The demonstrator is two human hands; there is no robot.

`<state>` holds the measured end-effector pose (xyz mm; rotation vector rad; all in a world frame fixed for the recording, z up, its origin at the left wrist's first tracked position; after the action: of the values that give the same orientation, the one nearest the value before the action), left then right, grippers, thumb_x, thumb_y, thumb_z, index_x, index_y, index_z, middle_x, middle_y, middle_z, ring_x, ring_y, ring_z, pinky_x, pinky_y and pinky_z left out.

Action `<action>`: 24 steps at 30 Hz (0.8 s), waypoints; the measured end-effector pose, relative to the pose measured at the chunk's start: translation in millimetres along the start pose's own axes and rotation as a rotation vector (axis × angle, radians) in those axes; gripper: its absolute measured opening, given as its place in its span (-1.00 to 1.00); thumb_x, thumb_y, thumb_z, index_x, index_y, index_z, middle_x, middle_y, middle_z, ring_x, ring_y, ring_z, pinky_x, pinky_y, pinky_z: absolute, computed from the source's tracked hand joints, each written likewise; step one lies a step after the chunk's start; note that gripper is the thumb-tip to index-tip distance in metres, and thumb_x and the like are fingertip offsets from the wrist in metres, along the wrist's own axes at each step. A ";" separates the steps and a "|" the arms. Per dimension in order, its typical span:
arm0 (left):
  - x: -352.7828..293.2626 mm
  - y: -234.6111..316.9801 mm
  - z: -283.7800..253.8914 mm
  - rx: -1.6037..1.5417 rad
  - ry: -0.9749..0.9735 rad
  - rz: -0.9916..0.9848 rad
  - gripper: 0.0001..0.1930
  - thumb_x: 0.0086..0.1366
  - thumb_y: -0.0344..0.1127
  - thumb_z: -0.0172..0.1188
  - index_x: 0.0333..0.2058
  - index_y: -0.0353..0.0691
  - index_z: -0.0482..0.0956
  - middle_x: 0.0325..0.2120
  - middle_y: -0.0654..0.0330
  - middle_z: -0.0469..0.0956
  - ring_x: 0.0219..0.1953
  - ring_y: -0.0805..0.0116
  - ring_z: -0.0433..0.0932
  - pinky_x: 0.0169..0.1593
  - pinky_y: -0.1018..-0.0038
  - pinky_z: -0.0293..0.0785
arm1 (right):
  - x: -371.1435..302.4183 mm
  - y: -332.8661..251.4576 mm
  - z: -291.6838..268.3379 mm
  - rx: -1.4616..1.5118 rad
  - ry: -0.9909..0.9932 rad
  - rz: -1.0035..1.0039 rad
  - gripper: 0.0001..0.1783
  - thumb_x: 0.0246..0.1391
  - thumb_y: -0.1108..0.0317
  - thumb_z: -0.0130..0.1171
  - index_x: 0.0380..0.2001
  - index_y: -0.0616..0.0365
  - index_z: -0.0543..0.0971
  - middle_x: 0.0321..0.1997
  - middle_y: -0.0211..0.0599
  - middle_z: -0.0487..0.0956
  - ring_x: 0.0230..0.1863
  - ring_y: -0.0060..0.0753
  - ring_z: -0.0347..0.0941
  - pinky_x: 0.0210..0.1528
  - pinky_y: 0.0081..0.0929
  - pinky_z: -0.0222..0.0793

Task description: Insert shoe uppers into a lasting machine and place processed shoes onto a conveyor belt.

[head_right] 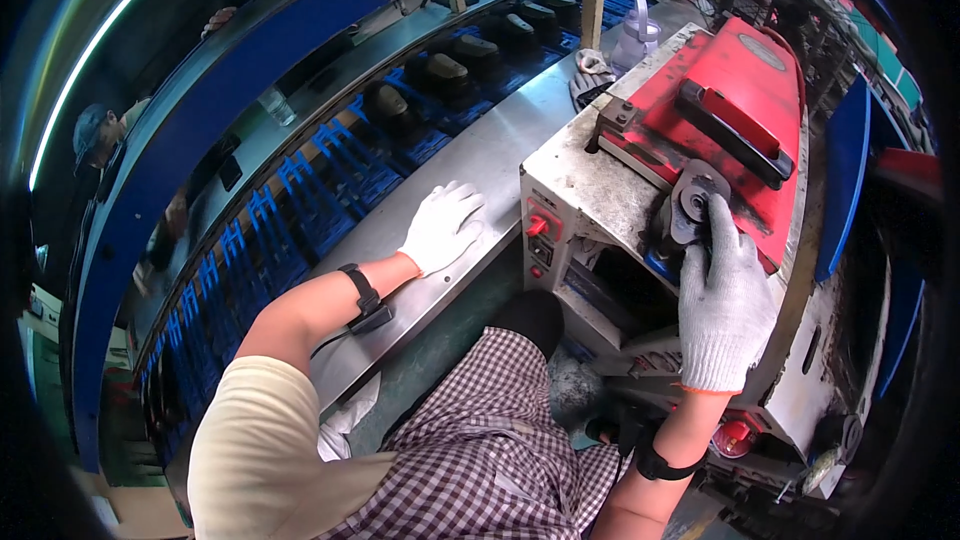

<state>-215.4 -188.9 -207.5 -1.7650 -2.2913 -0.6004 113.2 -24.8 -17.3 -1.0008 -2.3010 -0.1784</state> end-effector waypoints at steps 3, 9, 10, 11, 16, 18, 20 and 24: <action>-4.5 -5.2 3.8 0.025 0.010 -0.020 -0.57 0.31 -0.15 0.23 0.10 -0.19 0.59 0.15 -0.03 0.53 0.26 -0.13 0.43 0.34 0.05 0.33 | 1.2 0.5 3.8 -0.011 -0.018 0.019 -0.36 0.19 0.26 0.31 0.36 -0.23 0.52 0.00 -0.22 0.68 -0.08 -0.05 0.66 -0.03 -0.10 0.53; -8.6 -17.3 7.8 -0.010 -0.072 -0.151 -0.43 0.32 -0.08 0.26 0.25 -0.17 0.53 0.31 -0.06 0.46 0.43 -0.10 0.33 0.48 0.05 0.22 | 0.1 6.2 2.5 0.122 -0.015 -0.014 -0.38 0.28 0.40 0.22 0.40 -0.19 0.50 0.25 -0.16 0.63 0.19 -0.04 0.61 0.19 -0.20 0.52; -10.8 -27.0 4.4 -0.149 -0.138 -0.253 -0.39 0.32 -0.05 0.27 0.29 -0.17 0.51 0.36 -0.07 0.42 0.46 -0.09 0.30 0.52 0.06 0.19 | 1.9 6.3 4.8 0.122 -0.028 -0.033 -0.38 0.29 0.40 0.21 0.41 -0.17 0.50 0.28 -0.14 0.62 0.21 -0.04 0.60 0.21 -0.22 0.51; -20.5 -50.3 -14.1 -0.188 -0.006 -0.412 -0.38 0.32 -0.05 0.27 0.30 -0.18 0.51 0.36 -0.09 0.43 0.45 -0.11 0.32 0.51 0.06 0.20 | 3.4 6.1 7.9 0.120 -0.040 -0.050 -0.38 0.30 0.41 0.21 0.42 -0.15 0.49 0.31 -0.13 0.60 0.24 -0.04 0.59 0.22 -0.23 0.50; -126.5 -185.4 -163.7 0.279 0.722 -1.131 -0.26 0.16 0.01 0.42 0.25 -0.27 0.53 0.24 -0.16 0.53 0.32 -0.18 0.46 0.37 0.01 0.38 | 5.1 1.3 13.2 0.185 -0.057 0.001 -0.38 0.32 0.49 0.18 0.43 -0.05 0.48 0.32 -0.09 0.61 0.30 -0.11 0.59 0.30 -0.30 0.46; -190.7 -258.5 -191.3 0.268 0.794 -1.462 -0.03 0.19 0.25 0.38 0.40 -0.26 0.28 0.38 -0.19 0.34 0.36 -0.20 0.43 0.36 -0.11 0.37 | 4.3 0.8 11.4 0.185 -0.063 0.016 -0.38 0.32 0.50 0.18 0.43 -0.04 0.48 0.32 -0.09 0.61 0.30 -0.13 0.59 0.31 -0.31 0.46; -264.8 -327.7 -194.1 0.005 0.919 -1.868 0.25 0.09 0.45 0.39 0.45 -0.34 0.02 0.37 -0.36 0.26 0.37 -0.32 0.40 0.41 -0.18 0.30 | 4.2 -0.2 13.0 0.204 -0.066 0.033 -0.39 0.32 0.50 0.18 0.43 -0.03 0.49 0.33 -0.09 0.61 0.30 -0.14 0.59 0.31 -0.32 0.45; -323.5 -410.2 -169.1 -0.438 1.239 -1.693 0.39 -0.07 0.04 0.66 0.44 -0.38 -0.24 0.30 -0.39 0.34 0.35 -0.19 0.44 0.44 0.08 0.32 | 1.9 2.2 8.9 0.203 -0.070 0.064 -0.39 0.32 0.50 0.18 0.42 0.01 0.49 0.34 -0.08 0.60 0.31 -0.14 0.58 0.33 -0.31 0.44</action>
<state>-535.2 -631.8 -262.5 0.9469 -1.9629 -1.6930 109.5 -19.0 -23.6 -0.9880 -2.2922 0.1160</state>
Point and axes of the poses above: each hand's wrist, its own x-axis towards the middle knuckle, its own z-axis out of the palm, y = z × x, the point moved 9 cm from there along x, towards the middle knuckle
